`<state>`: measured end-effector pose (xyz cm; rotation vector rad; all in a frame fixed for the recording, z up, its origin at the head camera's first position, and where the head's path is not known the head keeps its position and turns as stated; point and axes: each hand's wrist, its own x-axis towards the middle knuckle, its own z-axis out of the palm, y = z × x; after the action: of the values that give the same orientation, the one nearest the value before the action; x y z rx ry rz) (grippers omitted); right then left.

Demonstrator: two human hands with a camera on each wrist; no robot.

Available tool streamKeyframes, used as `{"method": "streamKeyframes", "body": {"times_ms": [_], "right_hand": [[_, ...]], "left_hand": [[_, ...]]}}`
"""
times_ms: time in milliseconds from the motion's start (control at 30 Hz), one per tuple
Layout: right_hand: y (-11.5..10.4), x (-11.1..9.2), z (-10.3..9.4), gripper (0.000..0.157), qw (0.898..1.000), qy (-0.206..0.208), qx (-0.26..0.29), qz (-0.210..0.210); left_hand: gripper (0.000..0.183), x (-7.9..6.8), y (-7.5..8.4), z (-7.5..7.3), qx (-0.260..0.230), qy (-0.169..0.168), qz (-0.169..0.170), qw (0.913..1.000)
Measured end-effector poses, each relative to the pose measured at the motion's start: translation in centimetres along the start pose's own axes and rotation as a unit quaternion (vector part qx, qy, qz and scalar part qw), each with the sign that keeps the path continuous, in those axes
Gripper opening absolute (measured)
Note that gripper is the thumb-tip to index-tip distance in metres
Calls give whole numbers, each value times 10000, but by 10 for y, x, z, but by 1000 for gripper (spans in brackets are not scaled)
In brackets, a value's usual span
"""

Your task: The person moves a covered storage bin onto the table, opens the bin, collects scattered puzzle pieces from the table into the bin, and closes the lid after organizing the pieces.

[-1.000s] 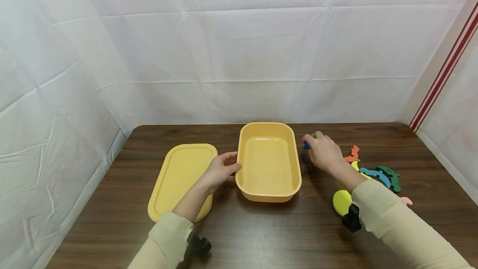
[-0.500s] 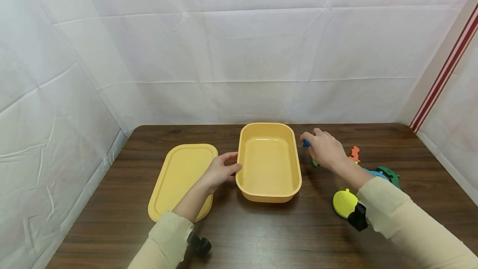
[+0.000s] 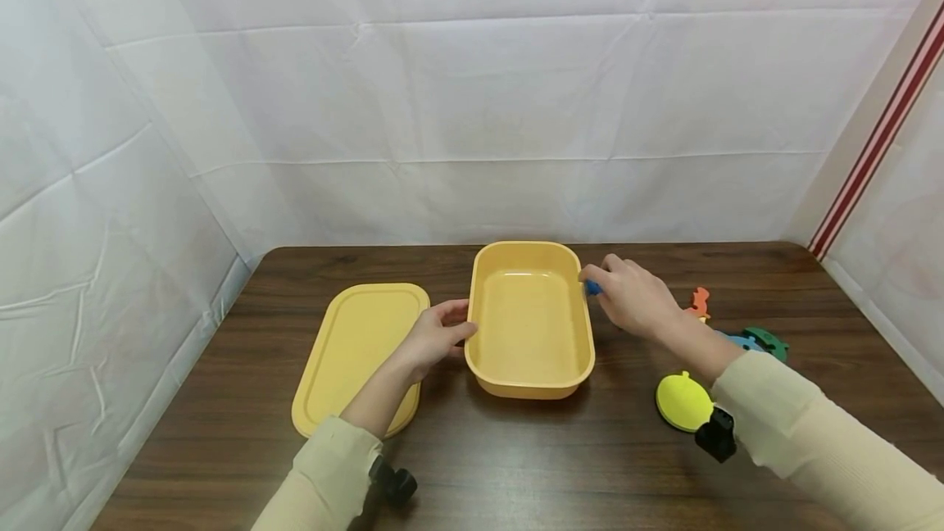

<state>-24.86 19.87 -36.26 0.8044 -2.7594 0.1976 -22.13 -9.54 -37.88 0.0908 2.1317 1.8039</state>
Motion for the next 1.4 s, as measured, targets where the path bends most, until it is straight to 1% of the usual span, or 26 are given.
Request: {"method": "streamKeyframes", "body": {"times_ms": [200,367,433,633,767,867,1033,1267,1400], "right_hand": [[-11,1,0,30,9995,134,-33,-282],[-21,2,-1,33,9992,112,2,-394],[-25,3,-1,33,9990,90,18,-441],[-34,4,-2,32,9982,52,141,-577],[-40,6,-2,31,9976,-17,161,-671],[-44,7,-1,31,9969,-23,138,-768],[-51,7,2,32,9951,123,154,-970],[-61,7,6,32,9945,-20,162,-1033],[-66,7,8,31,9934,50,183,-1135]], "left_hand": [[47,-1,0,0,-27,-57,15,10000],[47,1,-1,0,-44,-77,30,10000],[48,5,-4,0,-62,-89,32,9999],[48,18,-21,-3,-131,-45,39,9999],[46,21,-25,-2,-148,45,73,9999],[46,21,-26,-2,-169,89,82,9998],[45,21,-24,-2,-148,102,110,9998],[45,19,-22,-2,-98,97,52,9999],[45,18,-22,-2,-130,39,55,9999]]}}
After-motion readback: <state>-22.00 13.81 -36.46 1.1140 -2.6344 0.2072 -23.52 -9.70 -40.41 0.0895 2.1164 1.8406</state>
